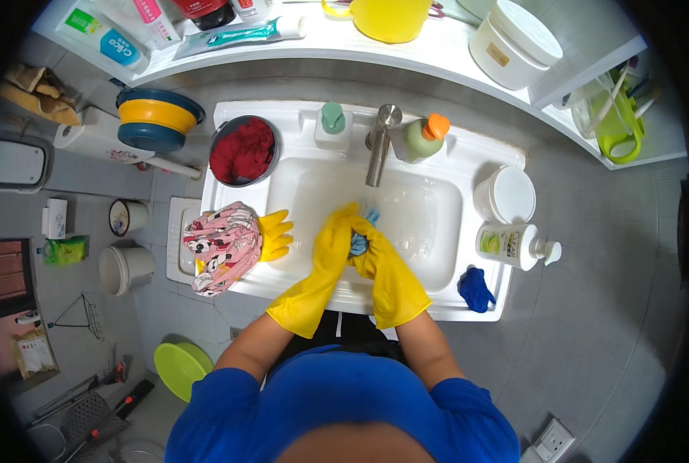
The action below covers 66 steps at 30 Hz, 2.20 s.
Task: The person washes several items of clothing by hand in a bathroom sink. They scrub a blue cloth, a red garment, and a light blue cloth under running water, rinsing and wringing each item before placing it aside.
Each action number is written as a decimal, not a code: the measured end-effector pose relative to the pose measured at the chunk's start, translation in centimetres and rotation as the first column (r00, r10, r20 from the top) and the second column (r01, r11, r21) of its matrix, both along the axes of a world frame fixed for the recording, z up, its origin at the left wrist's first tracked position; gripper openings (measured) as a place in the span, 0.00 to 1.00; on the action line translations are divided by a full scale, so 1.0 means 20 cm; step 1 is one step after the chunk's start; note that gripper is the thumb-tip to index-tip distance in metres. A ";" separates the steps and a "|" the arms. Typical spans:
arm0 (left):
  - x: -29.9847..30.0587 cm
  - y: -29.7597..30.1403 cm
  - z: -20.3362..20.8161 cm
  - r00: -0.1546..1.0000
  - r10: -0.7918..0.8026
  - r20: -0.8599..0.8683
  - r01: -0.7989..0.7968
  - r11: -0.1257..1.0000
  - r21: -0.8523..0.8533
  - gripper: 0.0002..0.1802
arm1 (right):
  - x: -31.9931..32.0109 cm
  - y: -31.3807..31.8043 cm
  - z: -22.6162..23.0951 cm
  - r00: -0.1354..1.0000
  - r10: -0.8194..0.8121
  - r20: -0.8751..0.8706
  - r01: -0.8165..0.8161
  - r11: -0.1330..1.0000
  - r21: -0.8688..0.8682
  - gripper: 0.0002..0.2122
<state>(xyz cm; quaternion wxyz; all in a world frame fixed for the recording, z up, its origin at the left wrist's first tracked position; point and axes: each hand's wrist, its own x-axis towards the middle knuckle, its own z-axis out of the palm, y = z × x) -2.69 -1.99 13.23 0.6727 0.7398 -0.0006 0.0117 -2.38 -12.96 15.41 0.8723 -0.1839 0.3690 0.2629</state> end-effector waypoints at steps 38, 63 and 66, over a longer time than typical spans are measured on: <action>0.32 -0.01 -0.48 0.672 0.393 -0.628 -0.372 0.912 0.172 0.26 | 0.33 0.08 -0.24 0.077 0.941 -0.329 -0.570 -0.229 -0.789 0.08; 0.21 0.10 0.84 0.808 -0.576 -0.124 -0.005 0.204 -0.979 0.23 | -0.04 0.11 0.55 0.955 0.042 0.295 -0.298 0.141 0.944 0.13; 0.23 0.21 0.92 0.755 -0.643 -0.131 0.229 0.445 -0.865 0.24 | 0.02 0.04 0.70 0.775 0.372 0.511 -0.620 0.290 0.729 0.13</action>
